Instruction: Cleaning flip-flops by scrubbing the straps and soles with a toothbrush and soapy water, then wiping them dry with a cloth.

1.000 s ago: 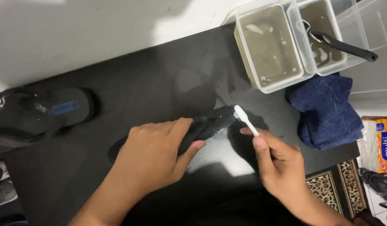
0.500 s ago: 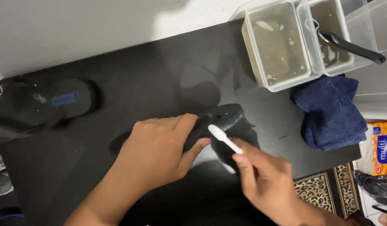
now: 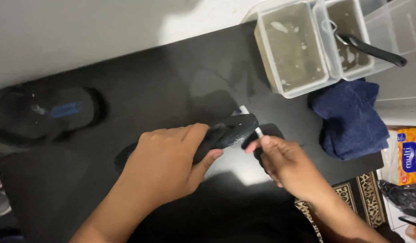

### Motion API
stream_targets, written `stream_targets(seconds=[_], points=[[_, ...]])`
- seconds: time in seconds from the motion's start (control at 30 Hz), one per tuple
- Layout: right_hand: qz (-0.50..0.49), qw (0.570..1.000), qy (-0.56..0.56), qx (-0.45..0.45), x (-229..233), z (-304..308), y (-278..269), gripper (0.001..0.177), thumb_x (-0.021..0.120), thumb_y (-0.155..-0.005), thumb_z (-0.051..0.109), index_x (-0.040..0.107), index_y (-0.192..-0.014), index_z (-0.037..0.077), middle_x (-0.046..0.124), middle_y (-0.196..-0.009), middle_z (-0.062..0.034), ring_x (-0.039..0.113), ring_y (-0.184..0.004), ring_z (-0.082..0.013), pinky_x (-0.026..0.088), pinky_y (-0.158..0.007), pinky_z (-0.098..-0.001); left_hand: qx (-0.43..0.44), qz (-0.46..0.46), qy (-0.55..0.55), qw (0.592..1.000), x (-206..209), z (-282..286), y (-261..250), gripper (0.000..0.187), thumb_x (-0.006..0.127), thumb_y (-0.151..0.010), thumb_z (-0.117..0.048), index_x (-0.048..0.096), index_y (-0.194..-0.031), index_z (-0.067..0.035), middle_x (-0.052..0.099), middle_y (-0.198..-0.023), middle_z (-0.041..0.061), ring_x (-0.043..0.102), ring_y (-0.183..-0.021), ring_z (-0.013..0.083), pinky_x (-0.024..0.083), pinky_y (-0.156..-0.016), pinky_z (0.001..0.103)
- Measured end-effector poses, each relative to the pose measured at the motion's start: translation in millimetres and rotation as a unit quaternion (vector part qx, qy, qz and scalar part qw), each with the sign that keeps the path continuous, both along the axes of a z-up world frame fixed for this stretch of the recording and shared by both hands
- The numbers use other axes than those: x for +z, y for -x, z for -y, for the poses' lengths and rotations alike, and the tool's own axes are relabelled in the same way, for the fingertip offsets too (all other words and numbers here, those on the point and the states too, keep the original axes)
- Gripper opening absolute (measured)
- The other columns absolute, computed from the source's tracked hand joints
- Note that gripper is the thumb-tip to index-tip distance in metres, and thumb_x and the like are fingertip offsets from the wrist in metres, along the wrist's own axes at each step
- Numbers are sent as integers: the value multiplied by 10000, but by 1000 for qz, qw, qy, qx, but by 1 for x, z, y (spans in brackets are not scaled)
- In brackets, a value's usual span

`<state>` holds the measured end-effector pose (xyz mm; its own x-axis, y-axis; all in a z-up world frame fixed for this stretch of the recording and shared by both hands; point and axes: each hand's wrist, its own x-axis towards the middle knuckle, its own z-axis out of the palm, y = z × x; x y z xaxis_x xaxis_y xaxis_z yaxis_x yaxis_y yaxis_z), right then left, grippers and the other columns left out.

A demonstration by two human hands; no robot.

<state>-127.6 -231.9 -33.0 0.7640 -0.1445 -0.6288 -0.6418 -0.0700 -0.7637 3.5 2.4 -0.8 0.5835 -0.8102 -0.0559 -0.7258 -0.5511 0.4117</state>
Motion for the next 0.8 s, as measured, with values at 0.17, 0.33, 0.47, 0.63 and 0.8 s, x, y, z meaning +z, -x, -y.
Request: stream_targets(seconds=[0.17, 0.33, 0.47, 0.63, 0.8], points=[[42, 999, 1, 6, 2, 3, 7, 443, 417, -1063, 362, 735, -1003, 59, 326, -467, 26, 302, -397, -93, 296, -383, -273, 2, -18, -25, 1000, 1, 0, 2, 426, 529, -990, -539, 615, -1100, -137, 704, -815, -3, 666, -604, 322, 472, -446, 485], [62, 995, 78, 23, 35, 32, 13, 363, 491, -1041, 298, 812, -1133, 155, 364, -489, 57, 328, -391, -98, 269, -372, -278, 4, -23, -20, 1000, -2, -1, 1, 463, 508, -994, -538, 624, -1177, -130, 735, -888, -2, 686, -623, 312, 504, -470, 484], [82, 933, 350, 23, 68, 73, 15, 369, 559, -1023, 153, 548, -1386, 87, 651, -1089, -91, 613, -867, -214, 471, -776, -359, -5, -16, -7, 1000, -5, -4, 2, 436, 494, -1011, -543, 607, -1067, -125, 663, -753, -8, 627, -534, 285, 469, -429, 452], [148, 835, 529, -18, 51, 142, 11, 245, 706, -1146, -3, 624, -1371, -57, 601, -1085, -197, 615, -848, -271, 468, -679, -377, -1, -21, -27, 999, -4, -4, 3, 455, 486, -1007, -563, 604, -1102, -134, 682, -781, -6, 649, -553, 288, 469, -420, 456], [83, 650, 744, 127, 42, 163, -13, 258, 789, -1069, 318, 838, -1317, 264, 752, -1095, -28, 730, -885, -340, 544, -657, -461, 1, -41, -40, 998, -3, -4, 2, 433, 479, -1017, -574, 563, -1008, -149, 653, -742, -12, 636, -561, 300, 467, -463, 460]])
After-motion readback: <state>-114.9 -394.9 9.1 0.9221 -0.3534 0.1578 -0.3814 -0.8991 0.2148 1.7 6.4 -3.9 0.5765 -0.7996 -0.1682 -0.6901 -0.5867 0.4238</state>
